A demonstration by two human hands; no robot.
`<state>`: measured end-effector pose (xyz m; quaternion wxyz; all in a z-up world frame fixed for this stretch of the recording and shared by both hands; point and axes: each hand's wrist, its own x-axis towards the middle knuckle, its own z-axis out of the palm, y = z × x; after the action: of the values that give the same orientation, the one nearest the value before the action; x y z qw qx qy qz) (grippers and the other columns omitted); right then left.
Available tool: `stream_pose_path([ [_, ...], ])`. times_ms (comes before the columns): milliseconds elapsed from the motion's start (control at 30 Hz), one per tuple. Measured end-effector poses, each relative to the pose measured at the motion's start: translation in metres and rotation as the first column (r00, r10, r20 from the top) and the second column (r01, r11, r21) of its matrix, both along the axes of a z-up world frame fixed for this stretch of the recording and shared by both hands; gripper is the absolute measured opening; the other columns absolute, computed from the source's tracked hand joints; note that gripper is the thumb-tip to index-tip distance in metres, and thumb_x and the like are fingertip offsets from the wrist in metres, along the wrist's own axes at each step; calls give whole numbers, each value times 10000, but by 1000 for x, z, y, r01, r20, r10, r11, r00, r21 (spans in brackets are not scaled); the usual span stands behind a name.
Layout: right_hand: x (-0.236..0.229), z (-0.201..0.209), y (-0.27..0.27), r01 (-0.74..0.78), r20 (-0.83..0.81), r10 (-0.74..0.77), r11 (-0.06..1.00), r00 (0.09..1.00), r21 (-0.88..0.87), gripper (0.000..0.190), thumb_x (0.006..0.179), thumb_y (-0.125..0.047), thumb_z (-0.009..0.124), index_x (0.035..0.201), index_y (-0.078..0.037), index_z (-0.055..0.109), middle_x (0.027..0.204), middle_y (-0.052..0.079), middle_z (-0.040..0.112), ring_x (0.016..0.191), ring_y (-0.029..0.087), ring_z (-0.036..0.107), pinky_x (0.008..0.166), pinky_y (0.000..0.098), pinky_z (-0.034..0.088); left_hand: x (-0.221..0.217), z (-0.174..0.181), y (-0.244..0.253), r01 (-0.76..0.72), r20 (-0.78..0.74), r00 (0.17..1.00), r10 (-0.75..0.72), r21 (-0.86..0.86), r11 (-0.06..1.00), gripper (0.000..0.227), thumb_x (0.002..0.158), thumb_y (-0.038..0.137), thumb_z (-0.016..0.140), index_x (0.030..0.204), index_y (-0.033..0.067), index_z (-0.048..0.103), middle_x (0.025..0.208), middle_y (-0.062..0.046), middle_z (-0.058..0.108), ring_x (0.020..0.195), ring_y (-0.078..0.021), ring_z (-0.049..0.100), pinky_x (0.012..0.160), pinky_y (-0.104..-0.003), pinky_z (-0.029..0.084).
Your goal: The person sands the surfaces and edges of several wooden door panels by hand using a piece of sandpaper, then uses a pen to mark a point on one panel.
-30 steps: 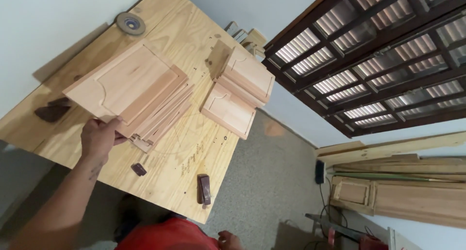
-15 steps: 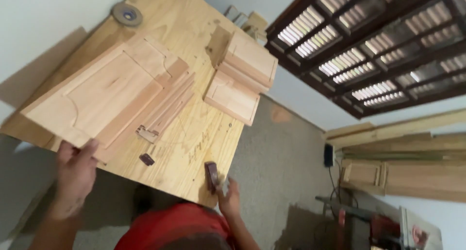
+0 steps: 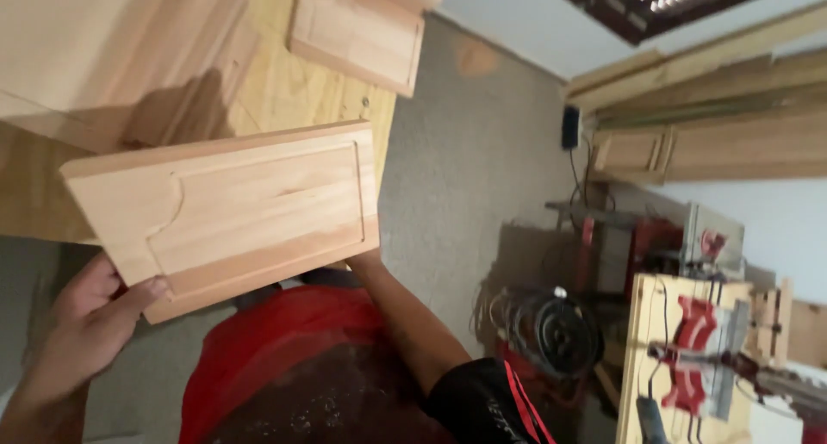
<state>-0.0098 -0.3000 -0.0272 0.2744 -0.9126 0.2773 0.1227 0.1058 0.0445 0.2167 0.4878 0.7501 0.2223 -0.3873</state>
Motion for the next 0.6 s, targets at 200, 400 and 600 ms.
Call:
stream_pose_path([
  [200,-3,-8,-41,425,98,-484,835,870,350,536,888,-146,615,1410,-58,529,1154,153,621,878,263,580,709,402,497,27,-42,-49,276,-64,957,-281,-88,957,549,945,192,574,1487,112,530,1421,-131,628,1245,-317,591,1005,-474,470],
  [400,-58,18,-51,650,-167,-778,362,605,668,497,910,-203,609,1382,-52,575,1361,107,653,1123,303,696,859,458,526,36,-126,-83,408,-75,903,-423,-158,899,467,978,122,587,1429,14,534,1428,-169,601,1250,-316,579,1077,-430,455],
  [600,-89,-18,-57,464,-254,-868,-31,426,885,427,944,-6,547,1364,70,543,1271,215,667,1065,346,697,830,497,589,40,-183,-102,378,-153,900,-407,-188,906,392,1010,109,619,1384,7,563,1298,-166,653,1080,-288,619,864,-397,492],
])
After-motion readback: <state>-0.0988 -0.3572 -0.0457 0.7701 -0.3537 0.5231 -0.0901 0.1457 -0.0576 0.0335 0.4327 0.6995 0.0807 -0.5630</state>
